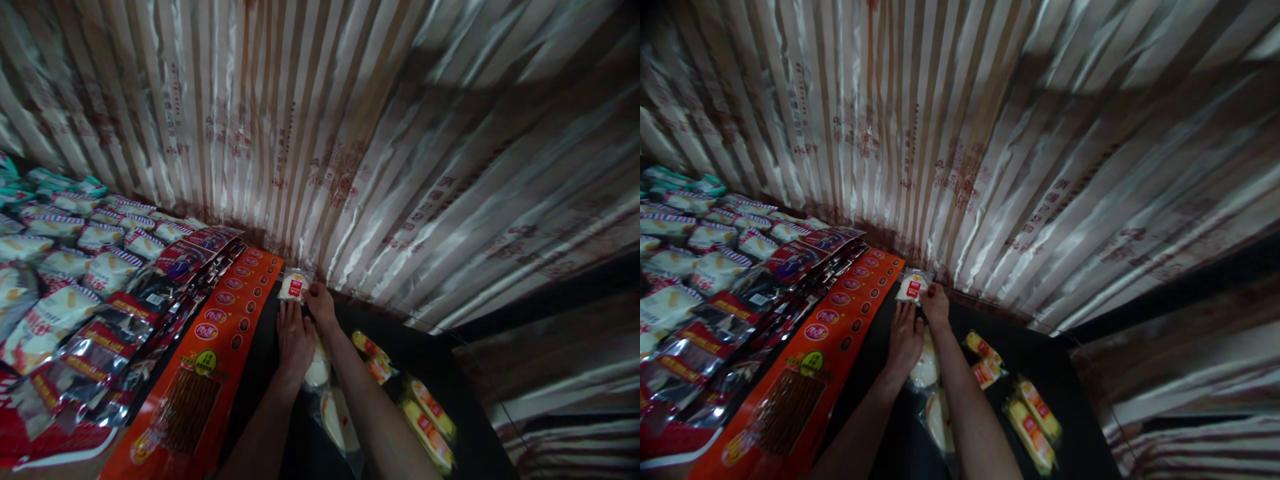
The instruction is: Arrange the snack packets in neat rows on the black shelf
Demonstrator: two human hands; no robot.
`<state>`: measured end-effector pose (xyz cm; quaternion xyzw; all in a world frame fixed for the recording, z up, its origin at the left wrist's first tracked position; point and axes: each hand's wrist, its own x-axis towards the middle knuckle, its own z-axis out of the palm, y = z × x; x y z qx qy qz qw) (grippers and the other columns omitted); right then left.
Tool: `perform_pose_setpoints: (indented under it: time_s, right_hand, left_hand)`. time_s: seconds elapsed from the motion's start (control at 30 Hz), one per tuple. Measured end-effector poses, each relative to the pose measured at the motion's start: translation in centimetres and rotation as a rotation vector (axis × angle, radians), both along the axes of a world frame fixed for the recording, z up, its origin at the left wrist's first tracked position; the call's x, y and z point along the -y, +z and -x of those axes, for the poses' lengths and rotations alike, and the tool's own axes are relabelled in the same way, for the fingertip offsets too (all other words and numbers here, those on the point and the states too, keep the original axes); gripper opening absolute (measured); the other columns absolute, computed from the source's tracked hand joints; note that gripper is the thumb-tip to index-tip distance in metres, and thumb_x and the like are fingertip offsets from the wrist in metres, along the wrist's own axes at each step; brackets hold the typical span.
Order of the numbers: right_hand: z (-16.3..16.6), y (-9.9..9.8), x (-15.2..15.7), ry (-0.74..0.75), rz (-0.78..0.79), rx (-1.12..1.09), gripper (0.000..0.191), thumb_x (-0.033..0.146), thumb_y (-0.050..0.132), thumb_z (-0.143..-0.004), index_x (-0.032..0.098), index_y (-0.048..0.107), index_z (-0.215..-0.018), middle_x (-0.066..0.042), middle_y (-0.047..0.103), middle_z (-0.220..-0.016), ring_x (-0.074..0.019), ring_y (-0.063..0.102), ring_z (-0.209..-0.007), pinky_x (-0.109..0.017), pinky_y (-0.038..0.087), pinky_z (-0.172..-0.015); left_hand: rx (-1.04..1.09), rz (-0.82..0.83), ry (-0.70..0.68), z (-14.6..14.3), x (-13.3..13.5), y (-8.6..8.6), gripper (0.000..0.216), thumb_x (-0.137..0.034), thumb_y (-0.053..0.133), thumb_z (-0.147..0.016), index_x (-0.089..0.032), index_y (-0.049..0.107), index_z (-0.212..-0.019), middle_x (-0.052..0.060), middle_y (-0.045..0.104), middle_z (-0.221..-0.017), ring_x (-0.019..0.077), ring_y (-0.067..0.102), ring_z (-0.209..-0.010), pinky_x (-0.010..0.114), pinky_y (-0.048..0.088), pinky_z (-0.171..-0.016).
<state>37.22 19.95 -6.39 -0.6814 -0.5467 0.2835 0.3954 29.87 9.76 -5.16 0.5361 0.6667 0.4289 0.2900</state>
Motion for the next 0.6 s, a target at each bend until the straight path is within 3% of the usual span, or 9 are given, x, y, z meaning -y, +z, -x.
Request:
perform_pose_setpoints:
  time_s: [0.17,0.37,0.5,0.6]
  right_hand:
    - [0.9,0.2,0.5,-0.014,0.015,0.154,0.035,0.024,0.058,-0.073,0.021,0.056,-0.108,-0.006,0.067,-0.088,-0.0204,0.062,-0.081,-0.032,0.046,-0.077]
    - [1.6,0.3,1.1,-0.012,-0.053,0.36,0.03,0.024,0.052,-0.077,0.015,0.06,-0.104,-0.012,0.064,-0.095,-0.0235,0.06,-0.088,-0.033,0.044,-0.081]
    - [1.9,0.9,2.0,-0.021,-0.172,0.417,0.036,0.028,0.049,-0.078,0.011,0.058,-0.108,-0.016,0.061,-0.103,-0.0253,0.056,-0.096,-0.038,0.042,-0.087]
    - [2.2,1.8,3.3,-0.007,-0.3,0.282,0.038,0.033,0.042,-0.081,0.012,0.058,-0.109,-0.014,0.061,-0.108,-0.0235,0.055,-0.101,-0.038,0.041,-0.09]
  left_hand:
    - [-0.132,0.042,-0.045,0.2,0.2,0.1,0.047,-0.018,0.036,-0.084,-0.01,0.047,-0.128,0.014,0.039,-0.14,0.0246,0.023,-0.136,0.047,0.013,-0.112]
    - [-0.233,0.065,-0.011,0.7,0.3,0.3,0.046,-0.014,0.036,-0.083,-0.01,0.048,-0.127,0.013,0.044,-0.137,0.0241,0.027,-0.134,0.049,0.012,-0.112]
    - [-0.18,-0.019,0.05,1.0,0.5,1.1,0.047,-0.007,0.036,-0.08,-0.007,0.05,-0.125,0.013,0.046,-0.136,0.0214,0.027,-0.134,0.043,0.016,-0.113]
    - [-0.042,-0.134,0.121,1.3,1.3,2.3,0.05,-0.004,0.034,-0.079,-0.013,0.051,-0.125,0.009,0.044,-0.138,0.0186,0.027,-0.135,0.039,0.023,-0.112]
